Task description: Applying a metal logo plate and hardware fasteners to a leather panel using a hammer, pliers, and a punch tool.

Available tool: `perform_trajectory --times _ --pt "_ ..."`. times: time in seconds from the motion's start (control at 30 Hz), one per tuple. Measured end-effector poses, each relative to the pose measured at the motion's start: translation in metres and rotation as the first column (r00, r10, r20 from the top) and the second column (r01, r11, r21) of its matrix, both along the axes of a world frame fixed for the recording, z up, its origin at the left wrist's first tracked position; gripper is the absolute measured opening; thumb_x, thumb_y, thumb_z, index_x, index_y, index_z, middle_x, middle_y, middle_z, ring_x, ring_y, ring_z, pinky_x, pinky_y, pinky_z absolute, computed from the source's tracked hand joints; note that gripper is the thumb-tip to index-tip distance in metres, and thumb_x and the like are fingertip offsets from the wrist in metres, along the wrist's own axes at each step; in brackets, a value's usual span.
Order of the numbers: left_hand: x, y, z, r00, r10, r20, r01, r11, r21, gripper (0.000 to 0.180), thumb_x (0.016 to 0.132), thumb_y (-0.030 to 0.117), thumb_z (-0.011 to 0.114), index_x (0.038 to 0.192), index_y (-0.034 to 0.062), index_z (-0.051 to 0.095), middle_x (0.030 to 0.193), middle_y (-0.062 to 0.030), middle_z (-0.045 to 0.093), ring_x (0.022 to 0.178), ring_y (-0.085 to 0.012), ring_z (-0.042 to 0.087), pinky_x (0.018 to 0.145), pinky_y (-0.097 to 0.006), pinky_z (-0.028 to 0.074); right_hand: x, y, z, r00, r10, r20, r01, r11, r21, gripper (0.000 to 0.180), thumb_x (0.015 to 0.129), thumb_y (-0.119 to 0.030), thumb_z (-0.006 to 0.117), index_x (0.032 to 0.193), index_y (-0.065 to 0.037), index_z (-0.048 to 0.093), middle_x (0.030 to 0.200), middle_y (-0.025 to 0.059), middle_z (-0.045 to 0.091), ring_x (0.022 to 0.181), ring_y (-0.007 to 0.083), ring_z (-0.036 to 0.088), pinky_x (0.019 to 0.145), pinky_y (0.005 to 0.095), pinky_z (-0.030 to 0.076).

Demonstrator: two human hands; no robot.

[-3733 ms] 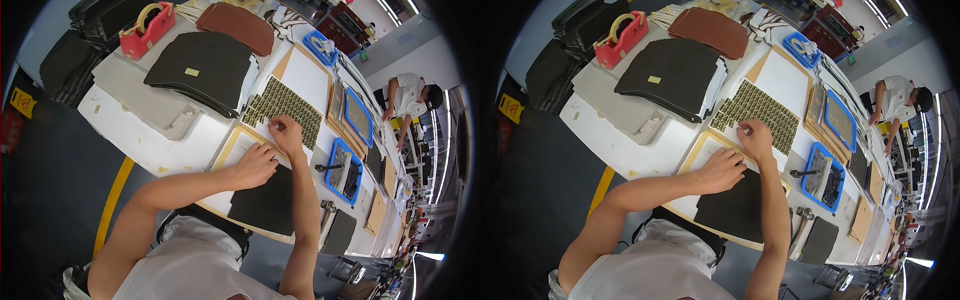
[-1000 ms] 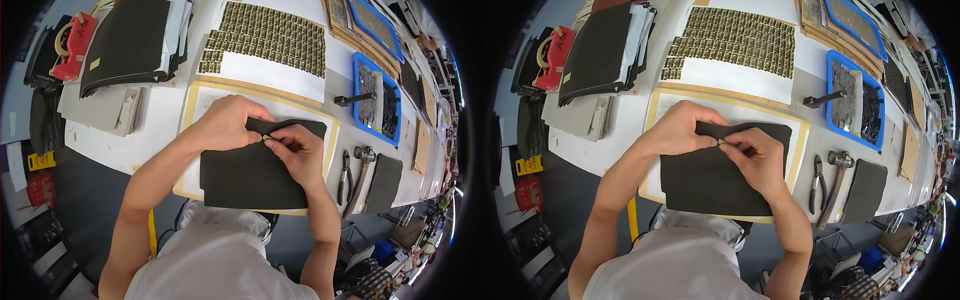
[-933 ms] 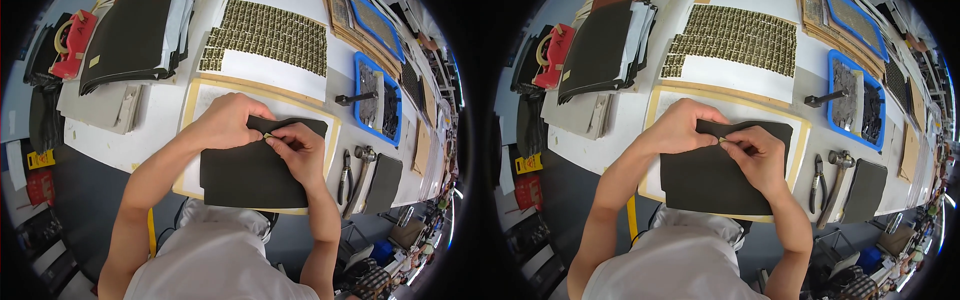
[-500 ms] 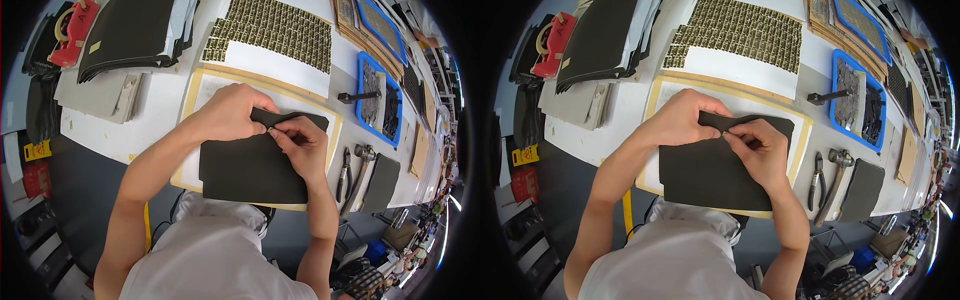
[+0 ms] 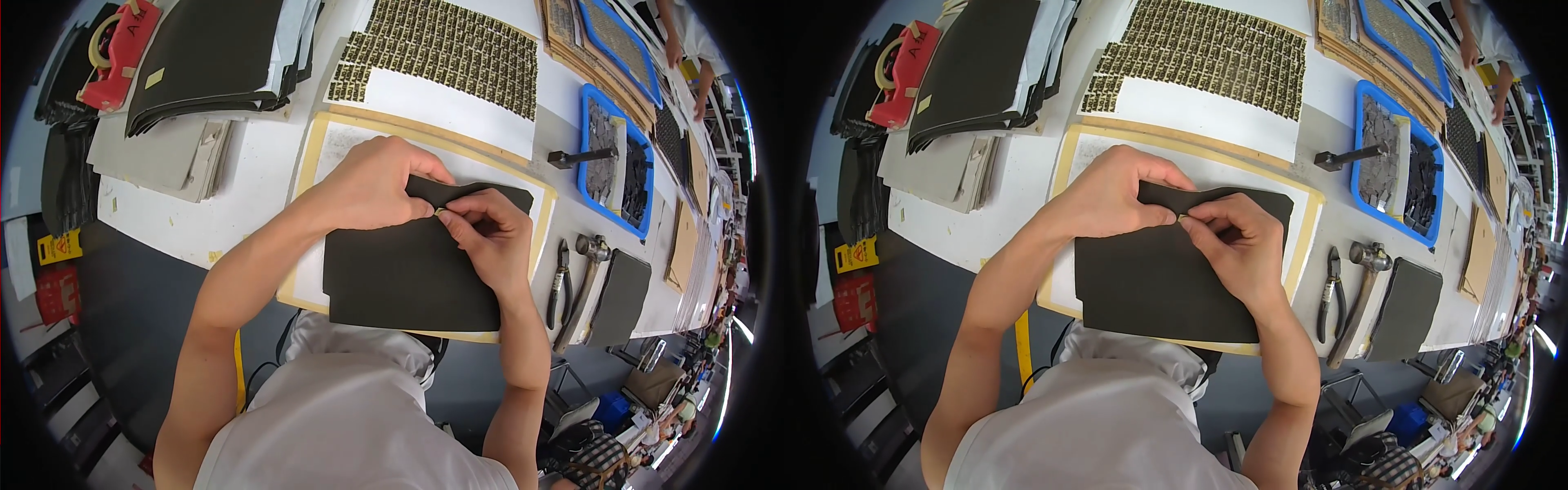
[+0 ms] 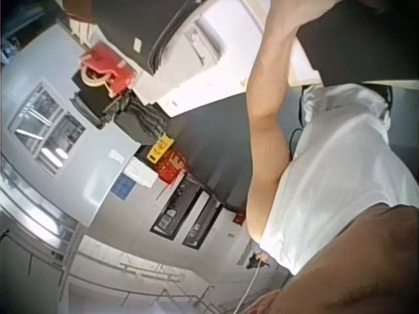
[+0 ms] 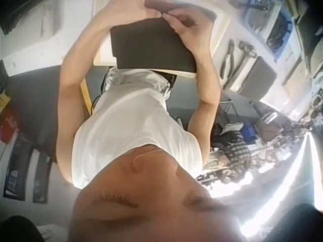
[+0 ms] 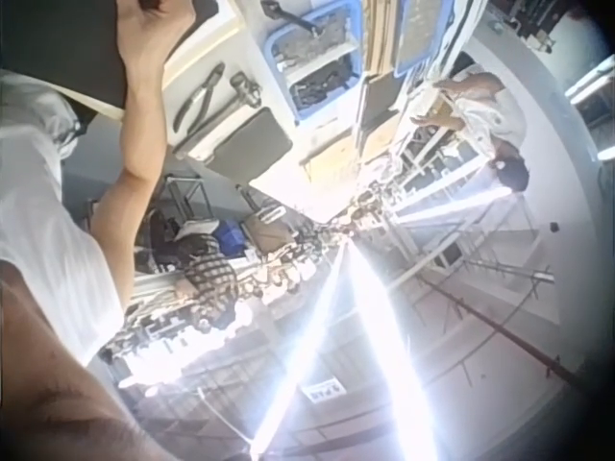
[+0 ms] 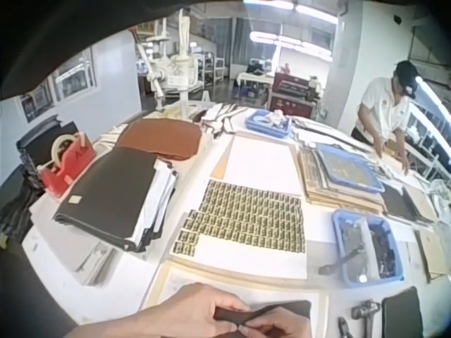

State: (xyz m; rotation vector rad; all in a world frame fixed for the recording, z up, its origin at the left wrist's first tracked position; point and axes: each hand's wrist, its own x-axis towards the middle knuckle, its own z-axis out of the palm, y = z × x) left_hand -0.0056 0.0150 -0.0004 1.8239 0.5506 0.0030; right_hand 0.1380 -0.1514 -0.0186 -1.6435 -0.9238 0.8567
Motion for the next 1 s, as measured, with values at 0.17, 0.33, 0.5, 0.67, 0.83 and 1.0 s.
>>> perform_trajectory --times 0.17,0.33,0.5,0.67,0.83,1.0 --pt "0.0000 -0.0003 0.0011 1.000 0.006 -0.008 -0.006 0.999 -0.036 0.037 0.075 -0.002 0.077 0.112 -0.0008 0.073 0.101 -0.0094 0.076 0.092 -0.0137 0.068 0.080 -0.028 0.053 -0.0003 -0.0001 -0.0002 1.000 -0.008 -0.003 0.008 1.000 -0.009 0.012 0.083 0.005 0.079 0.093 0.003 0.074 0.088 0.0052 0.067 0.070 0.0090 0.066 0.061 0.0223 0.052" --pt "-0.0009 0.0002 -0.0002 1.000 -0.002 -0.021 0.001 1.000 -0.027 0.038 0.075 -0.001 0.077 0.113 -0.0010 0.073 0.103 -0.0102 0.076 0.095 -0.0150 0.069 0.083 -0.029 0.053 -0.0013 0.0012 0.0000 1.000 -0.007 -0.005 0.006 1.000 -0.022 0.012 0.083 0.004 0.080 0.093 0.003 0.074 0.087 0.0049 0.067 0.069 0.0085 0.066 0.061 0.0220 0.052" --pt "0.0003 0.0002 -0.0017 1.000 -0.007 0.009 0.007 0.999 -0.033 0.039 0.075 0.001 0.078 0.114 -0.0002 0.073 0.109 -0.0122 0.075 0.105 -0.0190 0.069 0.088 -0.031 0.053 -0.0001 0.0000 0.0009 1.000 -0.006 0.001 0.006 1.000 -0.020 0.011 0.083 0.004 0.080 0.092 0.002 0.074 0.087 0.0046 0.066 0.069 0.0081 0.065 0.061 0.0220 0.052" --pt "0.0003 0.0003 -0.0010 1.000 -0.004 -0.007 0.004 0.999 -0.037 0.039 0.076 0.002 0.078 0.114 0.0002 0.073 0.109 -0.0116 0.075 0.104 -0.0183 0.069 0.087 -0.031 0.053 0.0002 0.0000 0.0003 1.000 0.000 0.009 0.000 1.000 -0.010 0.011 0.083 0.004 0.080 0.092 0.002 0.073 0.087 0.0045 0.066 0.069 0.0079 0.065 0.062 0.0221 0.051" --pt "0.0002 0.0009 0.0025 0.999 -0.001 -0.038 -0.002 0.998 -0.061 0.039 0.076 0.002 0.078 0.115 0.0009 0.073 0.109 -0.0112 0.075 0.103 -0.0178 0.069 0.086 -0.031 0.053 -0.0001 0.0000 0.0016 1.000 0.002 0.000 -0.002 1.000 -0.015 0.011 0.083 0.004 0.080 0.093 0.003 0.074 0.087 0.0045 0.066 0.069 0.0080 0.064 0.062 0.0219 0.051" --pt "0.0002 0.0009 -0.0012 1.000 -0.009 -0.002 0.009 1.000 -0.015 0.039 0.076 0.002 0.078 0.115 0.0014 0.073 0.111 -0.0112 0.075 0.105 -0.0181 0.069 0.086 -0.031 0.053 0.0003 0.0005 0.0023 1.000 0.002 -0.002 -0.002 1.000 -0.023 0.011 0.083 0.004 0.079 0.093 0.002 0.074 0.087 0.0046 0.066 0.069 0.0082 0.065 0.062 0.0219 0.051"
